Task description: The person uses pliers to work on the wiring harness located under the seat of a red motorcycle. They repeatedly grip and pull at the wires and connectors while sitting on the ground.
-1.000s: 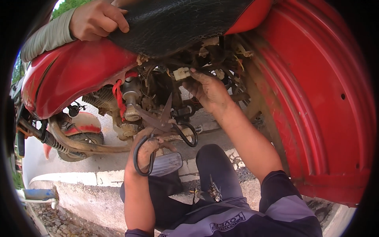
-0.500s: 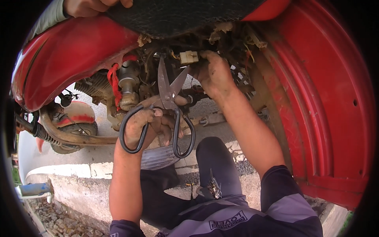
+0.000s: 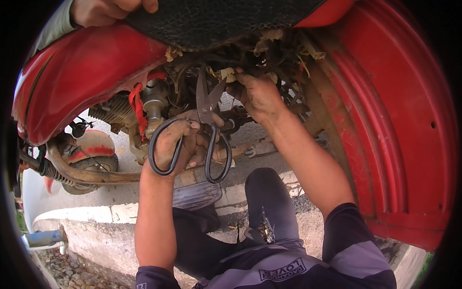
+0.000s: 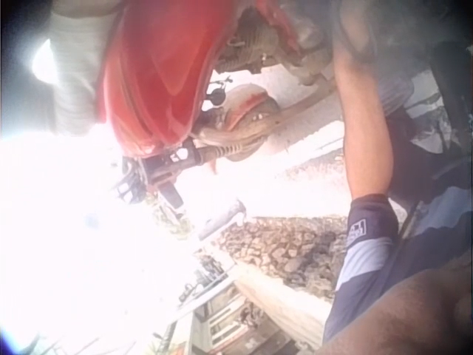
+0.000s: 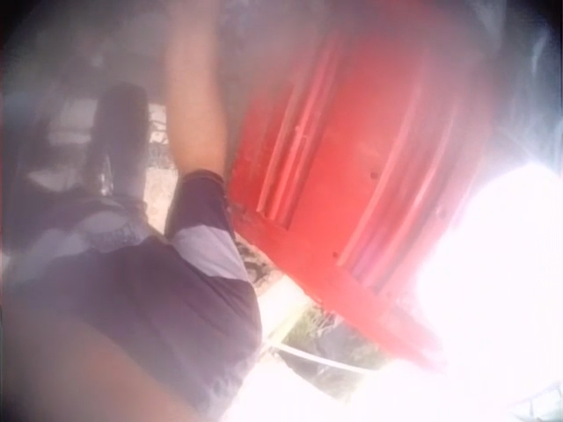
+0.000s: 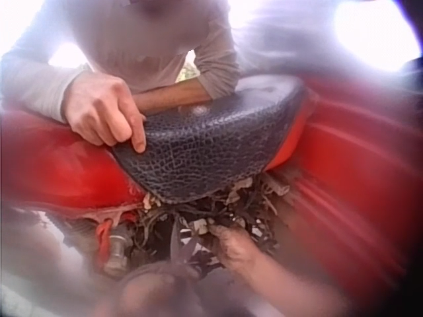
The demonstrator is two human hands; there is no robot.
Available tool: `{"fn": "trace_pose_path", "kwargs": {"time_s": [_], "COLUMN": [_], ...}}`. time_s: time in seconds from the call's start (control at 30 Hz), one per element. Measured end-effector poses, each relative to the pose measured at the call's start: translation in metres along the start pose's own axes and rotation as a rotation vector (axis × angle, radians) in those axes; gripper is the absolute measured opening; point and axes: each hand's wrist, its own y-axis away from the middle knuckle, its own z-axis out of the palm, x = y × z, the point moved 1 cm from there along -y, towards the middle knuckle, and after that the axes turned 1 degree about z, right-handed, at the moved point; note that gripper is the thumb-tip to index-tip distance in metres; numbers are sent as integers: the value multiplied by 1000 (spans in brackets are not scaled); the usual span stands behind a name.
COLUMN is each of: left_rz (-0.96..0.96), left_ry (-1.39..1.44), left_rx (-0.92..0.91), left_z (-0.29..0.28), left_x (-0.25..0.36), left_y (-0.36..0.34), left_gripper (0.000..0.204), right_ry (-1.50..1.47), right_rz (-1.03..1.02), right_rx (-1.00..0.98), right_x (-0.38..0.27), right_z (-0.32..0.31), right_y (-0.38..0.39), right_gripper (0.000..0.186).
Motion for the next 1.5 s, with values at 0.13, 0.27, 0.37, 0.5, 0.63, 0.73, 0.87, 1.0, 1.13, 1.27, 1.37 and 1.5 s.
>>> {"fn": "trace_pose_path", "kwargs": {"time_s": [0.13,0.27,0.37,0.5,0.63,0.73,0.87,1.0,1.13,1.27,1.37,1.5], "left_rz": [-20,-14,14,52,81,98,93,268,511,522,571,295], "left_ry": [-13,-34,-100,-133,-179,-176,-159,-637,-1088,-1099,-1149,-740], "left_rx": [30,66,64,67,73,95,65,69,132,123,156,107], "left_z": [-1,2,1,5,12,17,12,8,13,15,14,11], "left_x": [1,3,3,0,-2,-8,0,-6,-12,-10,-15,-1], "left_y": [0,-1,-2,-3,-5,-7,-8,-11,-14,-11,-11,-3], "left_gripper": [35,34,36,37,37,38,37,38,32,31,31,36], "right_ry": [6,30,35,85,142,123,107,161,355,376,373,235], "right_rz": [-4,2,-2,-12,-25,-19,-46,-59,-189,-189,-194,-124], "right_rx": [12,-10,-16,66,18,32,32,104,84,100,101,87], "right_x": [1,2,1,-3,-6,-7,-5,-9,-9,-9,-8,-13], "right_z": [6,2,6,18,16,19,17,29,24,23,24,32], "right_y": [1,-1,0,8,8,9,8,11,12,12,12,20], "right_gripper": [17,18,19,24,29,29,29,23,22,21,20,20]}}
